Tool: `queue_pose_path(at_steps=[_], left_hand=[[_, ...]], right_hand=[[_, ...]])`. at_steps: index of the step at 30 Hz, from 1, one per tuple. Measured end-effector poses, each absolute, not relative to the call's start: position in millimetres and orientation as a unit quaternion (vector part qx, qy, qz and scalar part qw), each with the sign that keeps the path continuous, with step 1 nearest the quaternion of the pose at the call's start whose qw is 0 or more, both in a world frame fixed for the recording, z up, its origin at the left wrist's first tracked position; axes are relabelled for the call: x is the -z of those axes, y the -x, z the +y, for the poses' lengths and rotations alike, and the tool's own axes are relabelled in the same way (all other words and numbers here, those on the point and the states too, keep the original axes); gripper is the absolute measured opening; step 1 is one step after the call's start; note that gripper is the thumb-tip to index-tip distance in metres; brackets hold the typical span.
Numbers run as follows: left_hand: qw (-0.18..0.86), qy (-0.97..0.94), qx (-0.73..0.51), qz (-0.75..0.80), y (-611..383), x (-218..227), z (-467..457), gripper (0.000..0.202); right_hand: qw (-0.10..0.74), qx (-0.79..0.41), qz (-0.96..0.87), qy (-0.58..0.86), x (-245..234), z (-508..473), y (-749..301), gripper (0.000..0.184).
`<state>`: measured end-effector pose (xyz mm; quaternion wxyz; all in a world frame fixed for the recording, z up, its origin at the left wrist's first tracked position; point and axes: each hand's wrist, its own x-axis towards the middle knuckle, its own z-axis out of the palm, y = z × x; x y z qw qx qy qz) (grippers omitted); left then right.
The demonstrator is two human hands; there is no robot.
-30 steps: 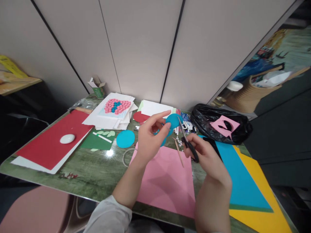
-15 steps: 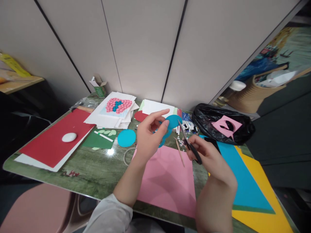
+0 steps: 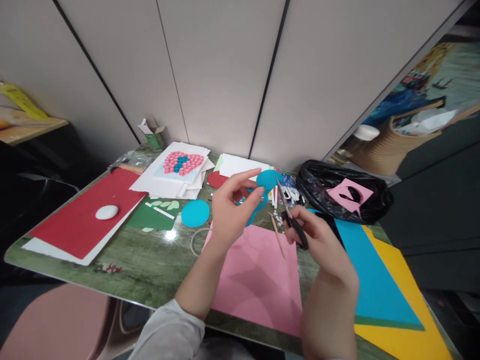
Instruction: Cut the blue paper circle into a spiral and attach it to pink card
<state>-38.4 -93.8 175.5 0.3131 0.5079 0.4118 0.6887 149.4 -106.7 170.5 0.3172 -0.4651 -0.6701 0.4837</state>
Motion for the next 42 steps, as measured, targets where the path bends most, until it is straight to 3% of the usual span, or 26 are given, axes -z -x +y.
queue_pose_path(at_steps=[15, 42], left_hand=[[0.328, -0.538, -0.664, 0.402, 35, -174, -97, 0.029], [0.356, -0.573, -0.637, 0.372, 41, -174, -95, 0.029]], right_hand=[[0.342, -0.484, -0.666, 0.453, -175, -107, -146, 0.012], [0.266, -0.453, -0.709, 0.471, -177, -109, -163, 0.015]])
